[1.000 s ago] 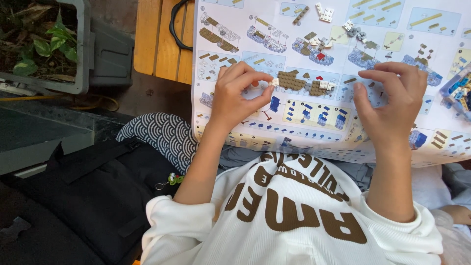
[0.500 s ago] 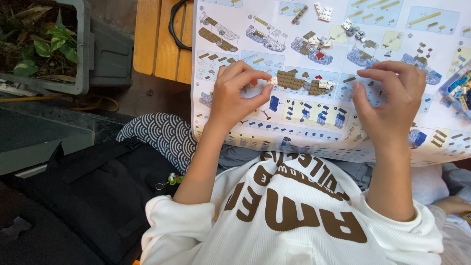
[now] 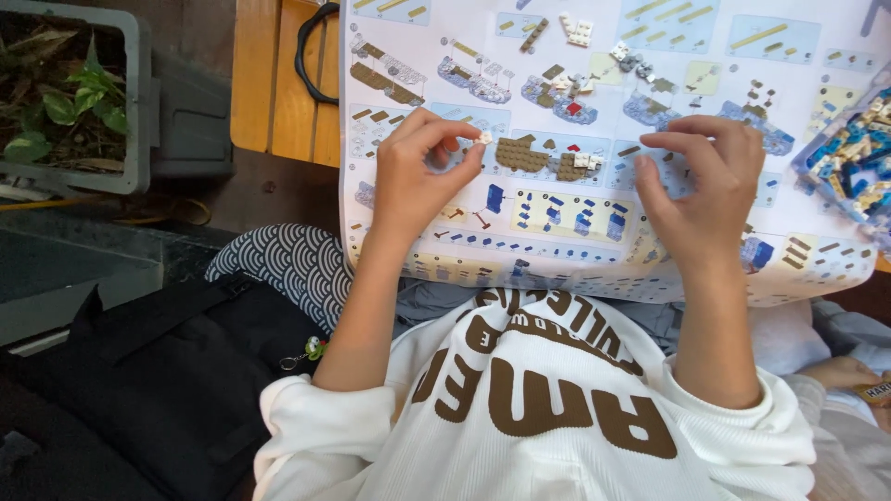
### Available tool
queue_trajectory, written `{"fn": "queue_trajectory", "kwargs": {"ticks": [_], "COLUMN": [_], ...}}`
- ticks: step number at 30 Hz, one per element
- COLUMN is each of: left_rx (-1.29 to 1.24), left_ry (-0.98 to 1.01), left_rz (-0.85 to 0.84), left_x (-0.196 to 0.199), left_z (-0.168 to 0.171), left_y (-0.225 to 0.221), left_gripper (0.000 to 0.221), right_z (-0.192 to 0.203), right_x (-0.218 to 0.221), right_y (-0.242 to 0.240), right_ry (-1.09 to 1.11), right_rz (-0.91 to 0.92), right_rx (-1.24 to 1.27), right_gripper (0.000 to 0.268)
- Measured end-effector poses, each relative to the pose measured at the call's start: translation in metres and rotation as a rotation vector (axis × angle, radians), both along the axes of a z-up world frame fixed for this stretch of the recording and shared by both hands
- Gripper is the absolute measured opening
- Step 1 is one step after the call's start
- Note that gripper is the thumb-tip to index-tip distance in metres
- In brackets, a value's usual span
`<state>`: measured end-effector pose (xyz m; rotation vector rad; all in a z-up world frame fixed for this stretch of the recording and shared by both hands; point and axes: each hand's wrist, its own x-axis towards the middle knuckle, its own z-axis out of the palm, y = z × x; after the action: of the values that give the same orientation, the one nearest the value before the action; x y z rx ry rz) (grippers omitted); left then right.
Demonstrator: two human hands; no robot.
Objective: Assembling a building block model by following printed instructions.
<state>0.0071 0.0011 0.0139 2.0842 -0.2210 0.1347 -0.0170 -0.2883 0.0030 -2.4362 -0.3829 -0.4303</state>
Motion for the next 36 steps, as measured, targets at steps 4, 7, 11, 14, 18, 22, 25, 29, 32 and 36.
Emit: {"fn": "queue_trajectory", "kwargs": {"ticks": [4, 7, 11, 14, 18, 22, 25, 29, 32, 36], "left_rx": [0.025, 0.074, 0.189, 0.250, 0.277, 0.312, 0.300, 0.185, 0.129, 0.090], "left_ry": [0.006, 0.006, 0.020, -0.012, -0.063, -0.125, -0.274, -0.247, -0.217, -0.200], "left_rz": [-0.016, -0.015, -0.001, -0.003, -0.026, -0.083, -0.100, -0.124, -0.119, -0.115], "left_x": [0.006, 0.009, 0.017, 0.021, 0.024, 0.033, 0.035, 0.038, 0.038, 0.037], "left_z": [0.003, 0.006, 0.007, 0.002, -0.002, -0.012, -0.013, -0.015, -0.014, -0.015], "left_y": [0.000, -0.003, -0.005, -0.007, -0.018, -0.030, -0.032, -0.027, -0.025, -0.024], "left_gripper": [0.009, 0.006, 0.007, 0.007, 0.007, 0.011, 0.008, 0.008, 0.009, 0.010], "right_z": [0.000, 0.000, 0.001, 0.001, 0.004, 0.004, 0.002, 0.001, 0.000, -0.001], "right_x": [0.001, 0.000, 0.001, -0.001, 0.000, 0.006, 0.008, 0.010, 0.010, 0.010], "right_y": [-0.001, -0.001, -0.001, 0.001, 0.007, 0.020, 0.024, 0.023, 0.023, 0.023], "right_ry": [-0.008, 0.002, 0.014, 0.022, 0.024, 0.025, 0.036, 0.037, 0.024, 0.026], "right_rz": [0.014, 0.010, 0.005, 0.023, 0.089, 0.158, 0.131, 0.137, 0.137, 0.135], "right_rx": [-0.003, 0.007, 0.002, -0.003, -0.020, -0.016, -0.058, -0.101, -0.124, -0.140], "right_gripper": [0.007, 0.007, 0.009, 0.009, 0.012, 0.014, 0.016, 0.017, 0.017, 0.017]}}
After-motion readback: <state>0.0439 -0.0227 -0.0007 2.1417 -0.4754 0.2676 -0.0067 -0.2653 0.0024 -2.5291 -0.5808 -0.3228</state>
